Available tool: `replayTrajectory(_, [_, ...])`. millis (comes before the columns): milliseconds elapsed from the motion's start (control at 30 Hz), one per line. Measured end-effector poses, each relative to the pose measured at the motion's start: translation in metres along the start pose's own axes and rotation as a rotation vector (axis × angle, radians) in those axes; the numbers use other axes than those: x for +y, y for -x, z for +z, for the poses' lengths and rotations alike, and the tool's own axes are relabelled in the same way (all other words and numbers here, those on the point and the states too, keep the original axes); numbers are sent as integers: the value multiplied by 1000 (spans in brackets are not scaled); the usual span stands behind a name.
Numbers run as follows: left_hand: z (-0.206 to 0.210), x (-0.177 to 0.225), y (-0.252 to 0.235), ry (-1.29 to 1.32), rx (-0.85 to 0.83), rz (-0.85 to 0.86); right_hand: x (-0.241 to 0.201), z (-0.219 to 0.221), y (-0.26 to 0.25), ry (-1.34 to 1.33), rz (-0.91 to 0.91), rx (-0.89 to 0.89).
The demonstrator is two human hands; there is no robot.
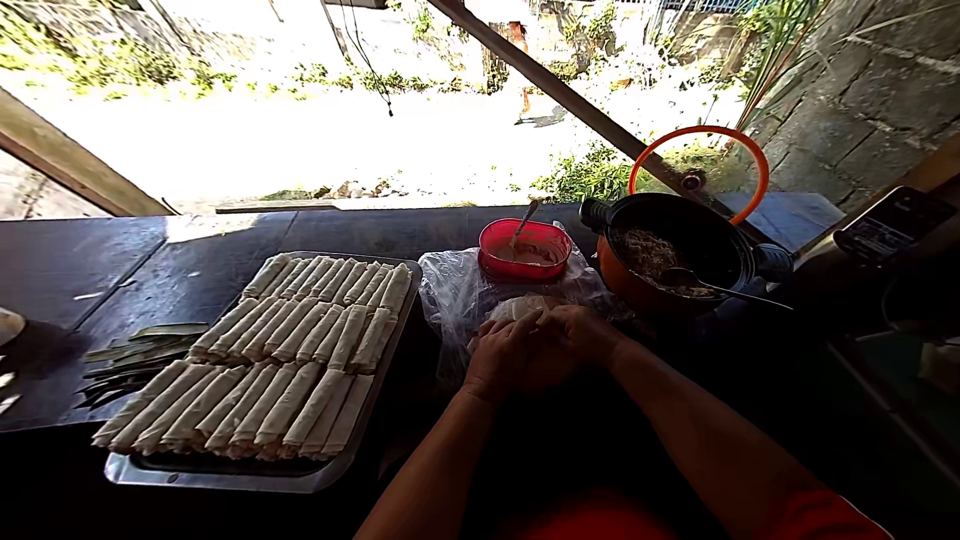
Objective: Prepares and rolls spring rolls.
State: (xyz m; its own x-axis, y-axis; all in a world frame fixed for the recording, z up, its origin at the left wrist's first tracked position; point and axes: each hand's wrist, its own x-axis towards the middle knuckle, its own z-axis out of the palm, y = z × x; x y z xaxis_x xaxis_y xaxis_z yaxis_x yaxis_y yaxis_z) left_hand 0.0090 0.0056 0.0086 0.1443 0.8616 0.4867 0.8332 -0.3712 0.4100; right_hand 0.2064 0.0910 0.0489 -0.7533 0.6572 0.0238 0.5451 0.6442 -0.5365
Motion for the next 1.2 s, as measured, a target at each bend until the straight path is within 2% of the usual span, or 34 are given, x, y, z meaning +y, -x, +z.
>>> replayTrajectory(333, [6, 3, 4, -55, 77, -62, 4, 6, 8, 9, -53, 61])
replayTrajectory(600, [5, 2, 0, -47, 40, -103, 8, 13, 10, 32, -41, 153])
replayTrajectory(833, [7, -1, -2, -106, 88, 24, 9, 13, 9, 34, -33, 148])
replayTrajectory(933, [4, 0, -4, -145, 49, 2, 9, 15, 8, 34, -39, 179])
replayTrajectory(1100, [9, -2, -2, -135, 85, -7, 10, 15, 7, 36, -49, 193])
replayTrajectory(1200, [11, -2, -1, -129, 70, -24, 12, 16, 11, 35, -111, 232])
